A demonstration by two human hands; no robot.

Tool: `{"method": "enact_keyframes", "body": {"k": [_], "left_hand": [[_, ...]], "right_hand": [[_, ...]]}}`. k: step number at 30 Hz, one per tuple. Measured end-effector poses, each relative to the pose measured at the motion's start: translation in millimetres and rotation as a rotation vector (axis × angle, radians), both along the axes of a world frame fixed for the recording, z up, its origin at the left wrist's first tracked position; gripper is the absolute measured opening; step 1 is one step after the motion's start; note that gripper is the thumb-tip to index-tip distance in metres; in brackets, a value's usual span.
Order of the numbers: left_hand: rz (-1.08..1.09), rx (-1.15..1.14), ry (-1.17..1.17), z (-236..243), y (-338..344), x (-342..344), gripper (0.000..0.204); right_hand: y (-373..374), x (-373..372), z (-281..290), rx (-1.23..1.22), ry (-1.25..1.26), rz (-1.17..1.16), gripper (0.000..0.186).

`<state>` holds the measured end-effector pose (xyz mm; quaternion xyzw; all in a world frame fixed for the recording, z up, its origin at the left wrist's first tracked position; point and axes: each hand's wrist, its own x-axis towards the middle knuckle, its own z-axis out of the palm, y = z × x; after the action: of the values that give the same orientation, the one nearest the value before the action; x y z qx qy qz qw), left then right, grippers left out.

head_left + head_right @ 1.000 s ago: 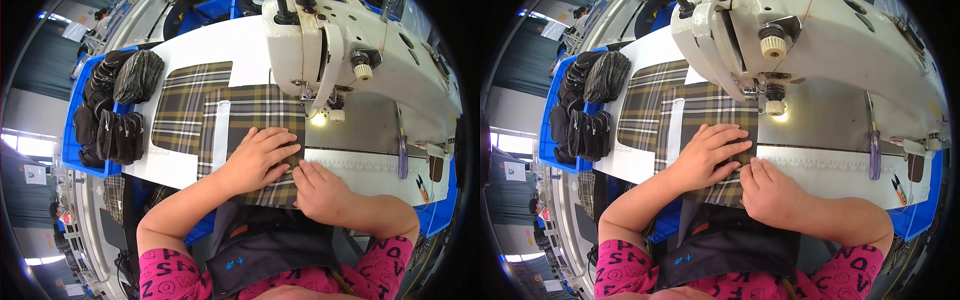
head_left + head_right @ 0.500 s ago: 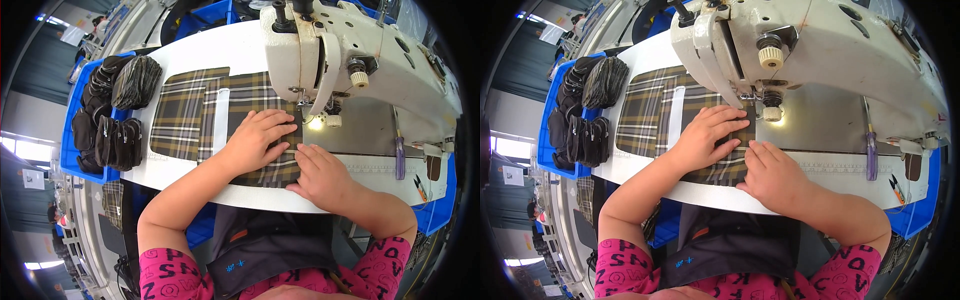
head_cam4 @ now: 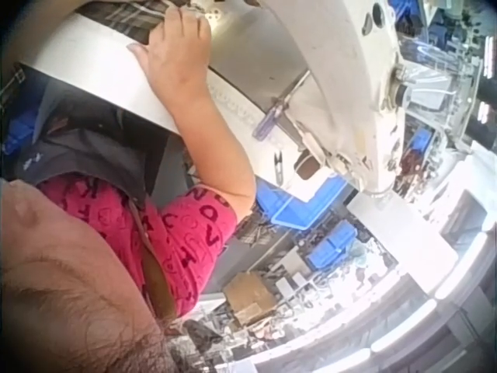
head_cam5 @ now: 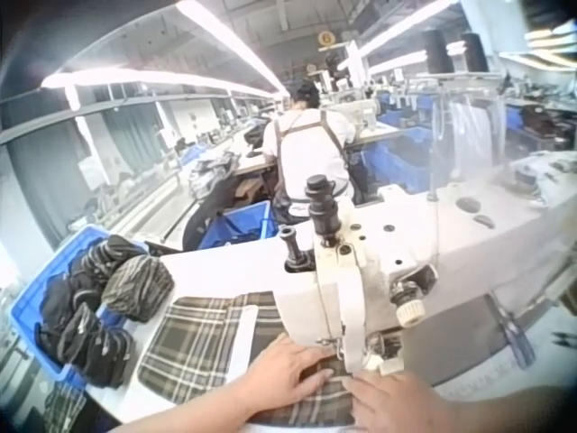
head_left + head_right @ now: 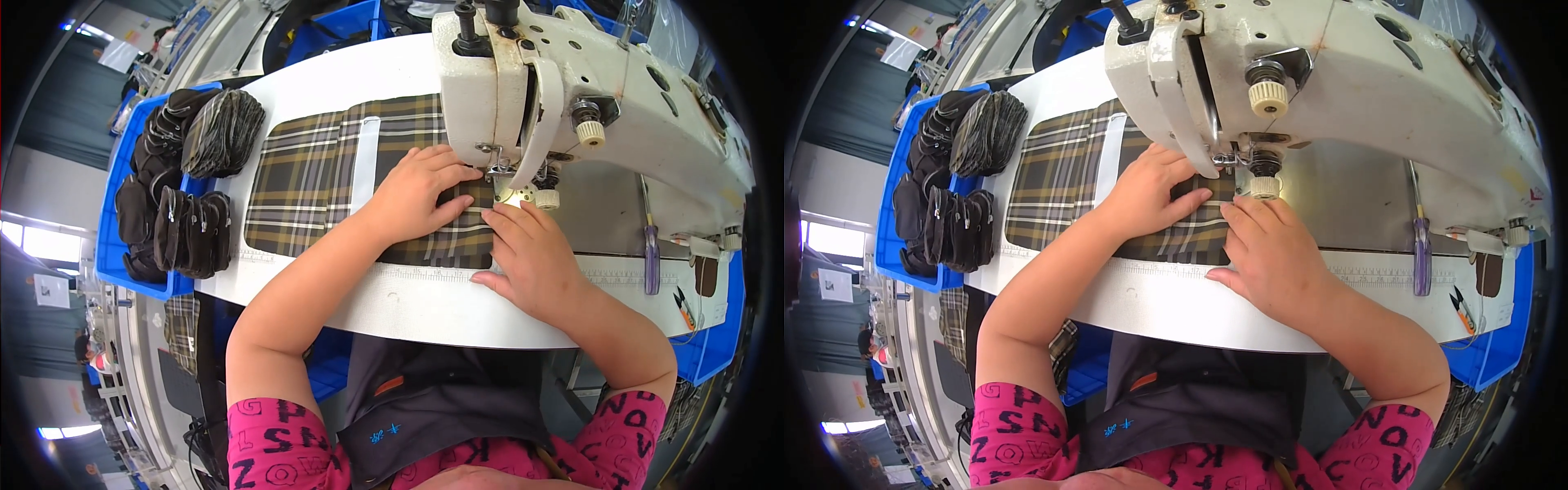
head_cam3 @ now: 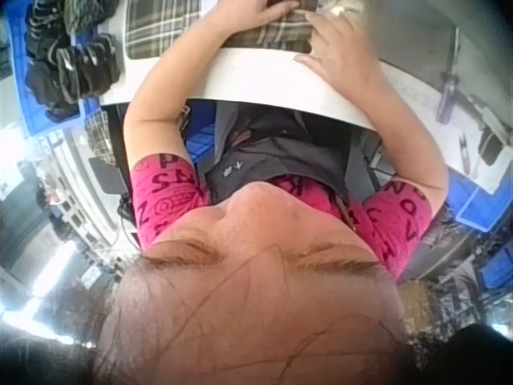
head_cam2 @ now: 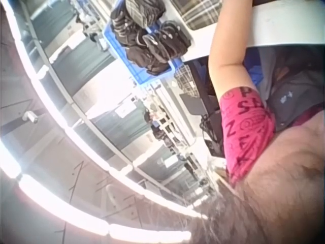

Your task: Sewing together fabric panels and strips using an industrial sewing machine.

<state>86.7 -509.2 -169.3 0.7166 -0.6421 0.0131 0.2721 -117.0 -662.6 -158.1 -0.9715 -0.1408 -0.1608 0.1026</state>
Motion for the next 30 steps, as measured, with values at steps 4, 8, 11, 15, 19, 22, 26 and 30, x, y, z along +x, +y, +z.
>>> {"method": "enact_keyframes", "body": {"k": [4,8,11,15,19,22,26,30], "left_hand": [[0.013,0.023,-0.014,1.8,-3.2,7.6,0.031],[0.023,0.087,-0.082,5.0,-1.7,4.7,0.034],[-0.017,0.044,-0.047,8.3,9.7,-21.0,0.037],[-0.024,0.077,0.065,13.7,34.6,-56.7,0.037],[0.01,-0.047,-0.032,8.7,33.8,-60.0,0.03],[-0.043,-0.107,-0.077,2.3,32.3,-58.0,0.031],[-0.084,-0.113,-0.084,-0.5,32.6,-57.7,0.033],[-0.102,-0.114,-0.141,0.4,33.5,-58.7,0.027]], "right_hand": [[-0.5,3.4,-1.6,-0.037,-0.027,-0.028,0.047],[1.1,2.2,-2.2,-0.013,-0.029,-0.094,0.047],[1.6,-5.5,-2.4,-0.029,0.007,-0.093,0.045],[11.4,-16.5,-4.9,-0.074,0.038,-0.046,0.045],[18.7,-22.7,-6.0,-0.115,-0.004,-0.022,0.049],[19.3,-24.5,-6.2,-0.105,0.019,-0.015,0.05],[21.5,-27.4,-5.8,-0.126,-0.009,0.04,0.047],[21.5,-29.6,-2.5,-0.121,-0.048,0.09,0.039]]}}
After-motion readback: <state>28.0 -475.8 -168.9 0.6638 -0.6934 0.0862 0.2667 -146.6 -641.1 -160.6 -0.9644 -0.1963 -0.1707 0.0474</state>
